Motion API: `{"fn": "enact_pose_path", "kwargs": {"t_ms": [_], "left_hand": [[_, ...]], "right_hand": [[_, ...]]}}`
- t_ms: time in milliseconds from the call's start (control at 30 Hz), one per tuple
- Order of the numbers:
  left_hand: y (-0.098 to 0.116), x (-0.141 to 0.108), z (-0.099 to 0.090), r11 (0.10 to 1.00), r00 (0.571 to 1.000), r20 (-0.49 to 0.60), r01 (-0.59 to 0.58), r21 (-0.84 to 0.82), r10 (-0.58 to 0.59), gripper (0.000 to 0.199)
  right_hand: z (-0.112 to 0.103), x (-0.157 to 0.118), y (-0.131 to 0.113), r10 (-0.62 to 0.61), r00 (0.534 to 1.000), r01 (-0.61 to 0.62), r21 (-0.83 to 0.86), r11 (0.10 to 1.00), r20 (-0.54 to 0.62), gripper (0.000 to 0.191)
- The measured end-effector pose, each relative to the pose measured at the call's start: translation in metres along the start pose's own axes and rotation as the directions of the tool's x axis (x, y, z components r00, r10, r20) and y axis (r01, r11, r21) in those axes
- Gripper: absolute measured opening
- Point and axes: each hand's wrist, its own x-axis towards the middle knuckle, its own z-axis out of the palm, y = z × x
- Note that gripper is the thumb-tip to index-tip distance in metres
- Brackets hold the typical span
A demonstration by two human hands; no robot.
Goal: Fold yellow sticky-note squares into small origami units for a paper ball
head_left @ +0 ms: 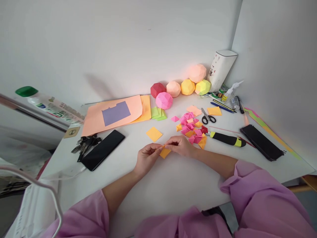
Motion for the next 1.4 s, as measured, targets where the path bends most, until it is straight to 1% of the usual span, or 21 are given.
{"fn": "enact_pose_path", "kwargs": {"t_ms": [133, 367, 467, 567, 633, 700, 867, 933, 1067, 1167, 1233, 1400], "left_hand": [[0.0, 0.0, 0.001, 1.0, 1.0, -0.001, 0.015, -0.026, -0.015, 0.019], [0.003, 0.0, 0.002, 0.999, 1.0, 0.005, 0.0, -0.036, 0.0, 0.015], [0.004, -0.001, 0.003, 0.999, 1.0, 0.0, 0.022, -0.025, -0.022, 0.019], [0.007, -0.003, 0.004, 0.997, 0.997, -0.007, 0.072, 0.033, -0.072, 0.025], [0.01, -0.005, 0.005, 0.989, 0.995, 0.003, 0.104, 0.102, -0.105, 0.027], [0.013, -0.007, 0.005, 0.978, 0.993, 0.022, 0.11, 0.175, -0.115, 0.029], [0.017, -0.008, 0.005, 0.953, 0.992, 0.067, 0.086, 0.289, -0.11, 0.034], [0.017, -0.008, 0.005, 0.956, 0.993, 0.081, 0.058, 0.287, -0.084, 0.032], [0.016, -0.006, 0.005, 0.97, 0.992, 0.116, 0.018, 0.244, -0.047, 0.021], [0.013, -0.004, 0.003, 0.97, 0.991, 0.135, -0.011, 0.241, -0.022, 0.023], [0.01, -0.003, 0.001, 0.971, 0.992, 0.125, -0.025, 0.236, -0.004, 0.023], [0.007, -0.004, -0.001, 0.959, 0.993, 0.119, -0.057, 0.279, 0.025, 0.024]], "right_hand": [[0.0, 0.001, -0.002, 0.005, 1.0, -0.005, 0.002, 1.0, -0.009, 0.022], [0.0, 0.001, -0.001, 0.013, 1.0, -0.013, -0.009, 1.0, 0.004, 0.022], [-0.001, -0.001, -0.003, -0.004, 1.0, 0.005, -0.04, 0.999, 0.017, 0.021], [-0.001, -0.002, -0.007, -0.03, 0.999, 0.033, -0.083, 0.996, 0.031, 0.019], [0.0, -0.003, -0.008, -0.035, 0.999, 0.038, -0.098, 0.994, 0.038, 0.017], [0.0, -0.003, -0.01, -0.041, 0.998, 0.045, -0.101, 0.994, 0.042, 0.015], [0.0, -0.003, -0.011, -0.049, 0.996, 0.055, -0.079, 0.995, 0.072, 0.014], [0.0, -0.003, -0.011, -0.05, 0.994, 0.056, -0.062, 0.996, 0.093, 0.014], [0.0, -0.003, -0.007, -0.071, 0.991, 0.079, -0.075, 0.994, 0.11, 0.012], [0.001, -0.003, -0.005, -0.096, 0.99, 0.108, -0.106, 0.988, 0.106, 0.011], [0.002, -0.002, -0.004, -0.101, 0.989, 0.113, -0.113, 0.987, 0.105, 0.011], [0.003, -0.002, -0.004, -0.067, 0.988, 0.087, -0.146, 0.986, 0.139, 0.012]]}}
